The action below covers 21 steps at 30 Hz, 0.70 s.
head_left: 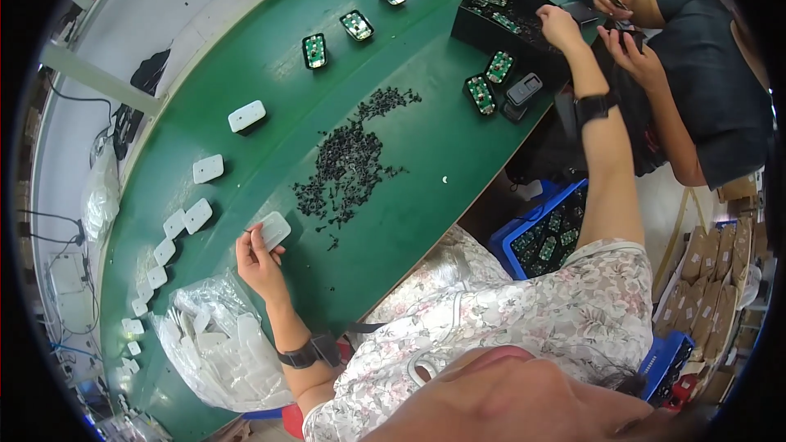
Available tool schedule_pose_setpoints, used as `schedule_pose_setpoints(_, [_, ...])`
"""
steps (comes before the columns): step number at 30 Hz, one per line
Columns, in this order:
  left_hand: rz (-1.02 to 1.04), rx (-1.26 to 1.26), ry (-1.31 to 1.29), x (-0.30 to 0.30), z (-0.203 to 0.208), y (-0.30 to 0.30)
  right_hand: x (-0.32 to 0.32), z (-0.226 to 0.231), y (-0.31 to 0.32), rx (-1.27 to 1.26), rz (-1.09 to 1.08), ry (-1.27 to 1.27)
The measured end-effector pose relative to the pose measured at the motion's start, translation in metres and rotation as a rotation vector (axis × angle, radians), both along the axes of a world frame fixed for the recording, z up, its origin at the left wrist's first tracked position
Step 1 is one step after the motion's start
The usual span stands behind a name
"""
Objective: The person assembles electronic devices by picking up a white plastic cover, inserting a small black component into its center, and pressing the cover onto a black base before placing the unit aside.
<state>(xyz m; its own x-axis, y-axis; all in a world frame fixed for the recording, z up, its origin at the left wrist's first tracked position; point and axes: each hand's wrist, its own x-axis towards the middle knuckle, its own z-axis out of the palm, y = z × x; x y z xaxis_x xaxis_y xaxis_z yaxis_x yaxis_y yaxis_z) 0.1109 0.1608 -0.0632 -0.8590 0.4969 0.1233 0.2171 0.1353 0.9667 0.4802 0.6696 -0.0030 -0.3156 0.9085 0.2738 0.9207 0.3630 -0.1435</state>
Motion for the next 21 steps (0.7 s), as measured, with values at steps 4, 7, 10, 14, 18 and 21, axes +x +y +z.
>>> schedule_pose_setpoints(4, [0.034, 0.018, 0.009, -0.001, 0.001, -0.004, 0.007, -0.021, 0.039, -0.343, -0.176, -0.382])
schedule_pose_setpoints(7, [0.044, 0.050, -0.025, -0.004, -0.002, 0.001, 0.004, -0.053, 0.060, -0.296, -0.241, -0.533])
schedule_pose_setpoints(10, [0.019, 0.095, -0.073, -0.010, -0.012, 0.019, 0.068, -0.080, 0.106, -0.204, -0.224, -0.468])
schedule_pose_setpoints(14, [0.193, 0.232, -0.124, -0.003, -0.019, 0.014, -0.009, -0.068, 0.070, -0.241, -0.149, -0.159])
schedule_pose_setpoints(18, [0.096, 0.015, 0.193, -0.004, -0.029, 0.059, 0.025, -0.067, 0.082, -0.276, -0.173, -0.092])
schedule_pose_setpoints(21, [0.102, -0.018, 0.350, 0.004, -0.034, 0.078, 0.022, -0.064, 0.083, -0.131, -0.099, 0.122])
